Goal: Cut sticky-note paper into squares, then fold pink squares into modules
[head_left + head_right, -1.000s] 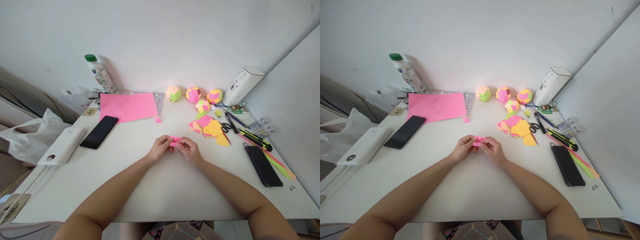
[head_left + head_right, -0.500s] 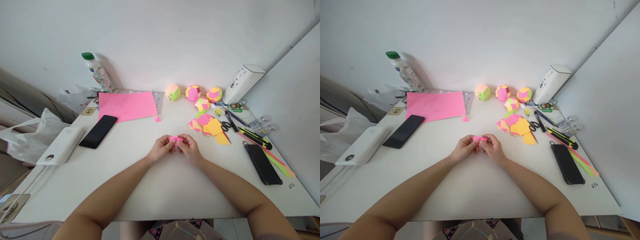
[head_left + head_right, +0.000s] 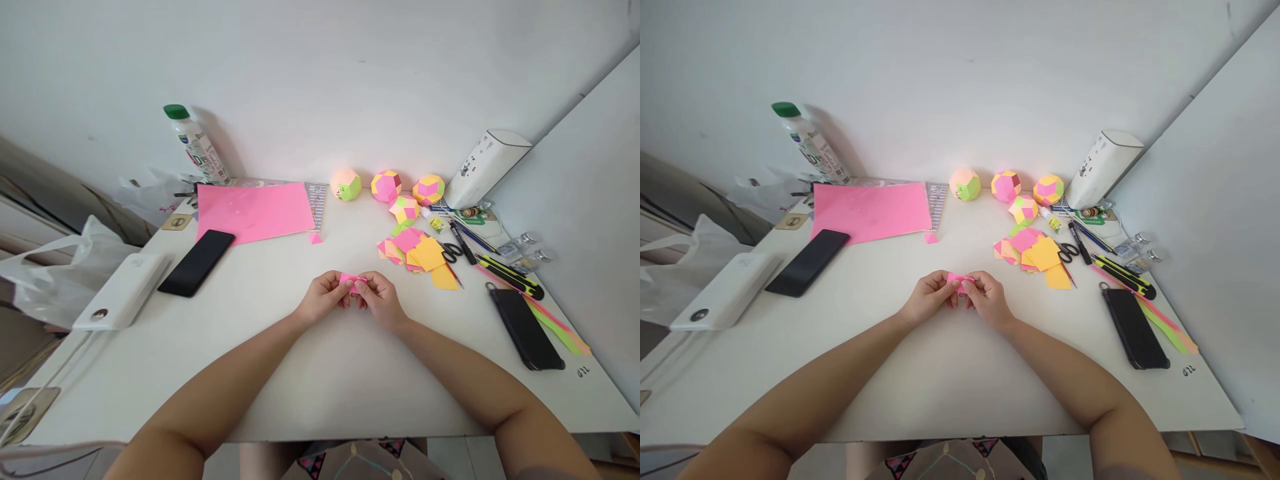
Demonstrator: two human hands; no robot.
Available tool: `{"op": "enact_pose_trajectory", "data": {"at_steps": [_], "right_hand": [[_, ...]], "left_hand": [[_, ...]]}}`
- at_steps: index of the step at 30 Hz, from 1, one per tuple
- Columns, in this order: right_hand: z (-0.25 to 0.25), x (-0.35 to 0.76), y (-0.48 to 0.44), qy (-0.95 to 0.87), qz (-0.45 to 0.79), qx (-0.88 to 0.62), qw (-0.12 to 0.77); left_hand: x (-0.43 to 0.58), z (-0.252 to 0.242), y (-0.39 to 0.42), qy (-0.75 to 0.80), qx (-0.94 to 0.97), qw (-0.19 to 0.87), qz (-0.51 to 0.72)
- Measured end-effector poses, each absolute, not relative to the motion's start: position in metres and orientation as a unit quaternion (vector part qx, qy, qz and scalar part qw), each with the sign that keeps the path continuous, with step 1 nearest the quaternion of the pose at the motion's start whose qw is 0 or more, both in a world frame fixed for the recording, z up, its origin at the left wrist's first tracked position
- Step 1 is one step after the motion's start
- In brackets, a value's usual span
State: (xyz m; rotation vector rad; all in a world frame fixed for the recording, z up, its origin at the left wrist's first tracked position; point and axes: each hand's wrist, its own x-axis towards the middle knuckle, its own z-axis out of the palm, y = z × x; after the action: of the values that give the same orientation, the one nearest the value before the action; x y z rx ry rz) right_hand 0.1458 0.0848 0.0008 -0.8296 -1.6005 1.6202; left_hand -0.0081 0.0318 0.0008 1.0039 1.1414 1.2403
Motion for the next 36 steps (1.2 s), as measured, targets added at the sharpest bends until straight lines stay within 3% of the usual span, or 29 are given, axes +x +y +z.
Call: {"op": "enact_pose_trajectory", "data": {"at_steps": [36], "right_hand": [[0.0014, 0.1469, 0.0849, -0.640, 0.611, -0.321, 0.337]], "left_hand": [[-0.0064, 0.0000, 0.0320, 0.494, 0.426, 0.539, 0.533]]}}
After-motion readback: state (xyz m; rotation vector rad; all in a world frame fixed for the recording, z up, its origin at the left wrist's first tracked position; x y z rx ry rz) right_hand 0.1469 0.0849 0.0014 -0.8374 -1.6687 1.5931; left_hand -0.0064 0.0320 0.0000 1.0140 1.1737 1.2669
